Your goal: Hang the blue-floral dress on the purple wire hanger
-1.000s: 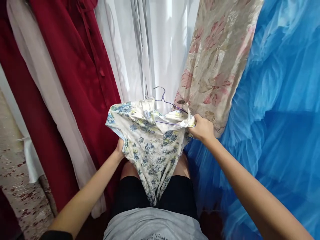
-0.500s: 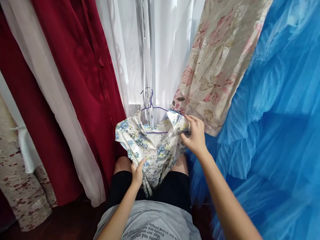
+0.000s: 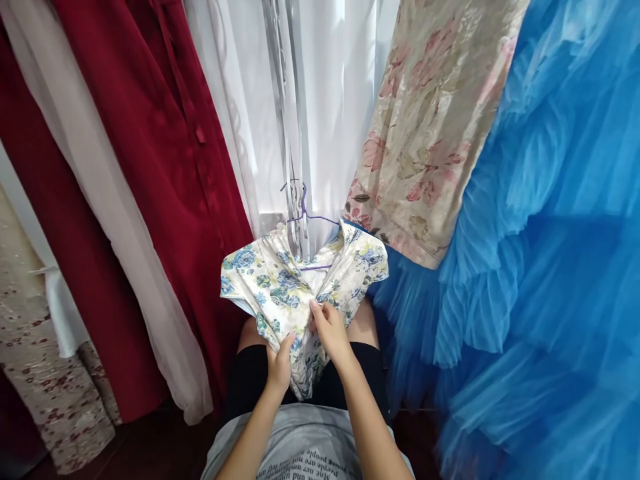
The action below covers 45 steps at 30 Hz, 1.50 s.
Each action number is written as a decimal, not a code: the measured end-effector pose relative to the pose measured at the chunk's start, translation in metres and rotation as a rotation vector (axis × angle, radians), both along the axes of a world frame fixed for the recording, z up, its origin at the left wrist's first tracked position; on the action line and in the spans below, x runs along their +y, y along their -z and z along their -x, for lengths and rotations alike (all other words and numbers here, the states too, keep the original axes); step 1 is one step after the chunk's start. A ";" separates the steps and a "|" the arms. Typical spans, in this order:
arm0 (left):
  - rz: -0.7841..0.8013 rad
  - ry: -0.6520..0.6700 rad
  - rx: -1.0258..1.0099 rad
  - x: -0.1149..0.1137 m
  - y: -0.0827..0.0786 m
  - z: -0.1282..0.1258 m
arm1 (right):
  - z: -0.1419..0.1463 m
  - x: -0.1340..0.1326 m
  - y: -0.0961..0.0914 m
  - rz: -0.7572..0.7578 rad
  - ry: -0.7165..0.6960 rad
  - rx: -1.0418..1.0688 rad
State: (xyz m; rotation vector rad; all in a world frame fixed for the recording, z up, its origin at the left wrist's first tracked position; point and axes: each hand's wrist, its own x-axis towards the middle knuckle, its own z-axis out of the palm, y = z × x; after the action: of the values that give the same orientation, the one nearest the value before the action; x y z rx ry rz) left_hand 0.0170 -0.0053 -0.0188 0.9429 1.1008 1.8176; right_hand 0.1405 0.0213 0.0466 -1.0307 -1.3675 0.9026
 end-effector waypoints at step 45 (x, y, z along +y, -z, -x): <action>-0.300 0.166 0.769 0.010 -0.025 -0.024 | -0.015 0.064 -0.177 -0.129 -0.070 0.263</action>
State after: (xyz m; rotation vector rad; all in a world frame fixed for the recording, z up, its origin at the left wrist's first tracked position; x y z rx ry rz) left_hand 0.0412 0.0043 0.0058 1.9539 1.1450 1.5255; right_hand 0.1559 0.0857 0.2231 -0.7416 -1.2285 0.9521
